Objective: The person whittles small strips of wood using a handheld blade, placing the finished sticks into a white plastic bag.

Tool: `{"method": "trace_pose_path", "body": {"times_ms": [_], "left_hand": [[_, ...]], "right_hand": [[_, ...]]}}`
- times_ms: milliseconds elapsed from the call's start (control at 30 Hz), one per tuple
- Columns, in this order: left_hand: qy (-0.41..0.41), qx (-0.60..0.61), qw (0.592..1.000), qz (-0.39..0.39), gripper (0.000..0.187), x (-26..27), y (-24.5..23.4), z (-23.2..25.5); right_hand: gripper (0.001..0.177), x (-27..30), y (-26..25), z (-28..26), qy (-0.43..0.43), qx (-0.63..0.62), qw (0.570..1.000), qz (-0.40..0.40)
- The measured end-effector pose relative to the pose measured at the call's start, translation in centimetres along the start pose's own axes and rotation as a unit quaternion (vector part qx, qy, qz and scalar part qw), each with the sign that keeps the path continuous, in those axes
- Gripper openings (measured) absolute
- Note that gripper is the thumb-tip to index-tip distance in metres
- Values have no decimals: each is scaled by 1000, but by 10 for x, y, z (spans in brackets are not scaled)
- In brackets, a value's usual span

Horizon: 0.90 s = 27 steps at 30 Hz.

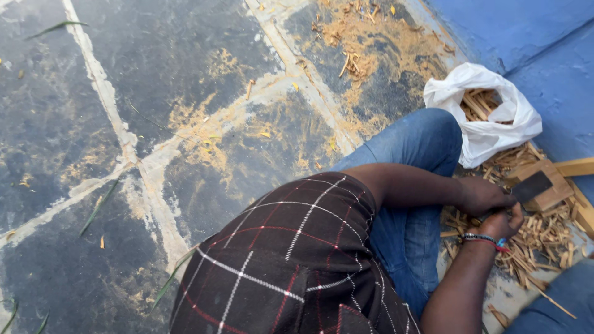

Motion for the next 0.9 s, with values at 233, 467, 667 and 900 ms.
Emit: {"method": "trace_pose_path", "body": {"times_ms": [233,467,667,900], "left_hand": [[-49,12,997,-52,42,8,-12,15],[-52,4,998,-47,43,13,-21,22],[-19,1,999,-33,44,1,-5,5],[-4,-5,999,-34,51,0,3,1]], "right_hand": [[37,-9,-6,9,-21,-24,999,-25],[42,-4,-7,14,32,-42,998,-20],[36,-2,-1,4,-8,-40,999,-35],[36,9,-2,-5,-37,-36,998,-42]]}}
Point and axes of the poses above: each hand's wrist, its own x-axis away from the middle knuckle, its own y-axis out of the palm, z = x × y, the point moved 3 cm from there along -x, towards the middle knuckle, and after that the axes turned 12 degrees about x, right-handed, at the moved point
